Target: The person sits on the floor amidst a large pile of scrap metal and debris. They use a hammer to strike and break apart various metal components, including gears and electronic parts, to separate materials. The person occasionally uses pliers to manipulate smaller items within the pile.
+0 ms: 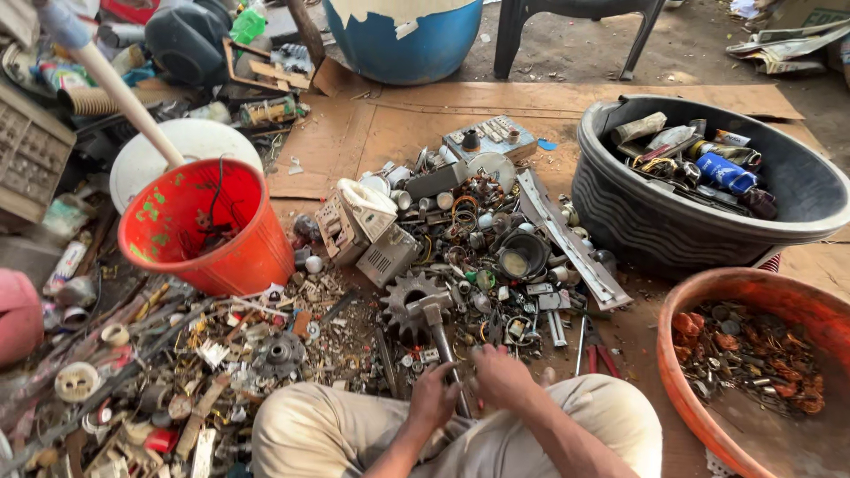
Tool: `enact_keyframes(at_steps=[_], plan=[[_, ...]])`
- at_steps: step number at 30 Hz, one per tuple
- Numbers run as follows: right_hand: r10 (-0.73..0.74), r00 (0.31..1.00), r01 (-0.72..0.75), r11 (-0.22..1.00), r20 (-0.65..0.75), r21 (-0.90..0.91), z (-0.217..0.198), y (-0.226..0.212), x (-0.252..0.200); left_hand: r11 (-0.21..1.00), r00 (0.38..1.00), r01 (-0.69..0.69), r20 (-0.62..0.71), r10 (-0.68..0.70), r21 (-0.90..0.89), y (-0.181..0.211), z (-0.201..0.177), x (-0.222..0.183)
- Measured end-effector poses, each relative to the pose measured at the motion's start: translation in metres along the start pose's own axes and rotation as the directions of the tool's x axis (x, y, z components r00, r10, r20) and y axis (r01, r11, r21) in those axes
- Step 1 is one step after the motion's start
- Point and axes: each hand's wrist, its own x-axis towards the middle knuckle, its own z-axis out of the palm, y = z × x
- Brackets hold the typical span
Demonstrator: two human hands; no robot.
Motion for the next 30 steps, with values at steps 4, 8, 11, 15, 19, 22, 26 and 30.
enact_keyframes(at_steps=[4, 8, 11, 15, 19, 22, 26, 30], plan=[[-0.068, 0.980, 0.085, 0.993, 0.187, -0.086, 0.018, 0.024, 0.003, 0.993, 0.978, -0.111, -0.181, 0.104, -0.028, -0.011, -0.009, 0.001], [-0.079, 0.993, 0.071, 0.993, 0.089, 0.091, 0.005, 0.016, 0.004, 0.897, 0.953, 0.293, 0.026, -0.302, -0.332, -0.013, -0.008, 0.010], [-0.142, 0.989, 0.148, 0.977, -0.048, 0.155, -0.009, 0.014, -0.006, 0.824, 0.918, 0.390, 0.108, -0.380, -0.411, -0.017, 0.022, 0.022], [-0.109, 0.991, 0.103, 0.991, 0.073, 0.089, -0.014, 0.015, -0.027, 0.867, 0.922, 0.331, -0.070, -0.382, -0.373, -0.027, 0.064, 0.041], [-0.190, 0.981, 0.184, 0.974, 0.038, 0.135, -0.018, 0.017, -0.043, 0.881, 0.881, 0.421, -0.132, -0.454, -0.216, -0.021, 0.074, 0.052], [-0.183, 0.983, 0.179, 0.970, 0.011, 0.166, -0.024, 0.013, -0.049, 0.910, 0.920, 0.373, -0.054, -0.387, -0.180, -0.009, 0.056, 0.042], [-0.151, 0.983, 0.134, 0.978, 0.101, 0.161, -0.036, 0.009, -0.050, 0.905, 0.910, 0.392, -0.215, -0.355, 0.163, 0.034, 0.003, 0.046], [-0.122, 0.983, 0.097, 0.979, 0.134, 0.176, -0.038, 0.009, -0.045, 0.984, 0.945, 0.138, -0.312, -0.098, 0.109, 0.061, -0.044, 0.121]])
